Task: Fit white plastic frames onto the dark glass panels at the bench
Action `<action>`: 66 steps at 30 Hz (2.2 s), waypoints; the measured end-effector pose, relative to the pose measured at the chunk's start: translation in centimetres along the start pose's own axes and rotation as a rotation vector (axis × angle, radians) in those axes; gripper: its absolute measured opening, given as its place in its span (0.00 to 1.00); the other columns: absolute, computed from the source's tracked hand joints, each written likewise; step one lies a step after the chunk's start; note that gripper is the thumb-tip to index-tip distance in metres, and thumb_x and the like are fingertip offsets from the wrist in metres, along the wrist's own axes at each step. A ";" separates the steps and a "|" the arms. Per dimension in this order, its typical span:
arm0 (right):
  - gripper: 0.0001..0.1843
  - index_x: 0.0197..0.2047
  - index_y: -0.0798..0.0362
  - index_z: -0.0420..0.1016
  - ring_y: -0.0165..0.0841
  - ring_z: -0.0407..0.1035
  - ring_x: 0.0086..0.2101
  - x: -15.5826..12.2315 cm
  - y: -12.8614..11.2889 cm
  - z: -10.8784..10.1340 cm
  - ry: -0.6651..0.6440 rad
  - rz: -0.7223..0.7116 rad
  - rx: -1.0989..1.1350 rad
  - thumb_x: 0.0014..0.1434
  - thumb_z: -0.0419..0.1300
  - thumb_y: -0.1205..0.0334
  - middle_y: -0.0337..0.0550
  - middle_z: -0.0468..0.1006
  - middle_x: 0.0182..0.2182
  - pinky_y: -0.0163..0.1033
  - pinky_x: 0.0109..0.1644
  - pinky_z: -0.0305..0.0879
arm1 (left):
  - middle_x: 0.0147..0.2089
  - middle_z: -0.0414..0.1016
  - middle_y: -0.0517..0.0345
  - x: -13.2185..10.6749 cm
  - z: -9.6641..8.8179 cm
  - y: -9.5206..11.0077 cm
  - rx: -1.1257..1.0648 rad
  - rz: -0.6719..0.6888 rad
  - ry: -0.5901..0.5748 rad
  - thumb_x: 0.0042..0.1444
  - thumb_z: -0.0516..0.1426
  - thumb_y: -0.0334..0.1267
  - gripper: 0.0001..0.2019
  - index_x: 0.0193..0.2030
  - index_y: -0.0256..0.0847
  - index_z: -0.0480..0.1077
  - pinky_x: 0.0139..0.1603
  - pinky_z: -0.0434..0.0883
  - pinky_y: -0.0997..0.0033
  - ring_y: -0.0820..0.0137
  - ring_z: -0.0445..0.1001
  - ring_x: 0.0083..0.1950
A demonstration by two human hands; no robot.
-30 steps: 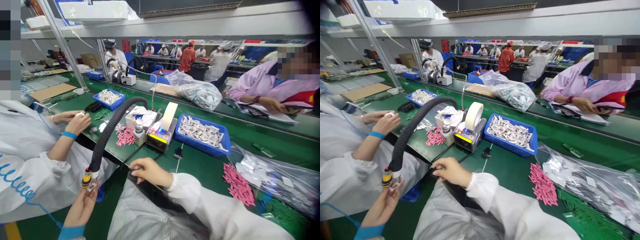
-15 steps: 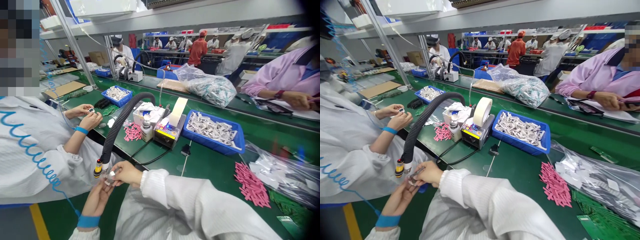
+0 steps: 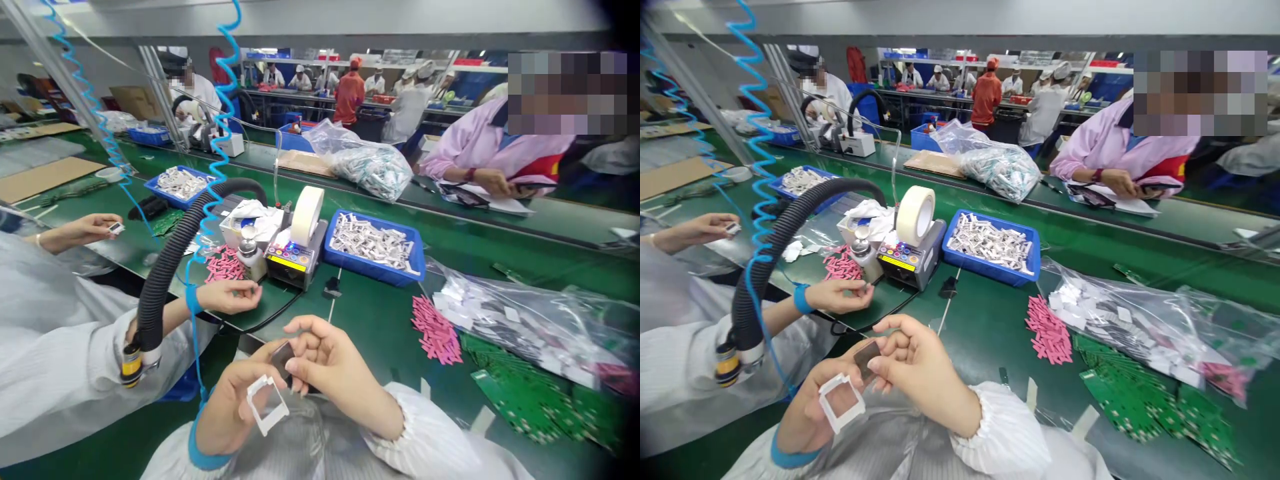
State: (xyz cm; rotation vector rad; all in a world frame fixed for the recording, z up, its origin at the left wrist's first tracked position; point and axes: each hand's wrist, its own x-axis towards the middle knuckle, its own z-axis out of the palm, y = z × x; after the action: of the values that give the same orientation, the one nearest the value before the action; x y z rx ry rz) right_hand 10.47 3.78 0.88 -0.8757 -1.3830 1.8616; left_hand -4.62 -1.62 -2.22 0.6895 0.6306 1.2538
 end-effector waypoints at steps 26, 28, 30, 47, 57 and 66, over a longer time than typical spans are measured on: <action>0.06 0.31 0.51 0.66 0.31 0.63 0.33 -2.3 -0.7 -3.6 0.251 -0.618 -0.991 0.60 0.53 0.67 0.38 0.69 0.28 0.41 0.41 0.55 | 0.45 0.72 0.43 1.7 1.8 -0.7 0.094 -0.112 -0.077 0.36 0.67 0.33 0.07 0.27 0.44 0.80 0.52 0.67 0.48 0.44 0.70 0.50; 0.05 0.31 0.51 0.66 0.31 0.62 0.33 -2.2 -0.6 -3.6 0.267 -0.627 -0.994 0.60 0.54 0.67 0.37 0.69 0.28 0.42 0.43 0.54 | 0.45 0.72 0.44 1.8 1.7 -0.7 0.171 -0.092 -0.114 0.40 0.66 0.37 0.06 0.29 0.45 0.80 0.52 0.67 0.50 0.46 0.69 0.50; 0.05 0.31 0.51 0.66 0.31 0.63 0.33 -2.2 -0.4 -3.6 0.298 -0.645 -1.011 0.59 0.54 0.68 0.36 0.69 0.28 0.43 0.46 0.52 | 0.45 0.72 0.46 1.8 1.7 -0.6 0.226 -0.075 -0.139 0.42 0.64 0.41 0.07 0.31 0.48 0.80 0.52 0.67 0.51 0.48 0.69 0.50; 0.07 0.30 0.51 0.64 0.30 0.63 0.32 -1.6 0.6 -3.3 0.315 -0.605 -1.057 0.60 0.51 0.69 0.36 0.69 0.27 0.44 0.49 0.50 | 0.43 0.71 0.47 2.0 1.1 -1.1 0.106 -0.119 -0.045 0.36 0.67 0.35 0.07 0.27 0.45 0.79 0.54 0.65 0.46 0.48 0.69 0.49; 0.09 0.30 0.52 0.57 0.30 0.61 0.31 -2.5 3.3 -4.3 0.154 -0.359 -0.981 0.62 0.44 0.68 0.39 0.66 0.28 0.37 0.38 0.58 | 0.56 0.66 0.42 2.5 0.1 -2.4 -0.007 -0.083 0.100 0.41 0.63 0.51 0.17 0.33 0.40 0.79 0.59 0.62 0.52 0.45 0.66 0.56; 0.17 0.49 0.54 0.64 0.37 0.63 0.40 -1.2 3.5 -6.4 0.168 -0.427 -1.185 0.57 0.57 0.61 0.48 0.71 0.41 0.42 0.43 0.57 | 0.55 0.66 0.44 2.3 0.7 -2.0 0.015 -0.120 0.059 0.40 0.64 0.50 0.16 0.32 0.42 0.79 0.61 0.61 0.51 0.46 0.66 0.57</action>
State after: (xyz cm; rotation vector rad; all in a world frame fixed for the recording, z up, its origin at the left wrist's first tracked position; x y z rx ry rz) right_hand 15.95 5.40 -3.74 -1.0820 -2.3262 0.5099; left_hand -2.40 0.22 -3.44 0.6204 0.7203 1.1626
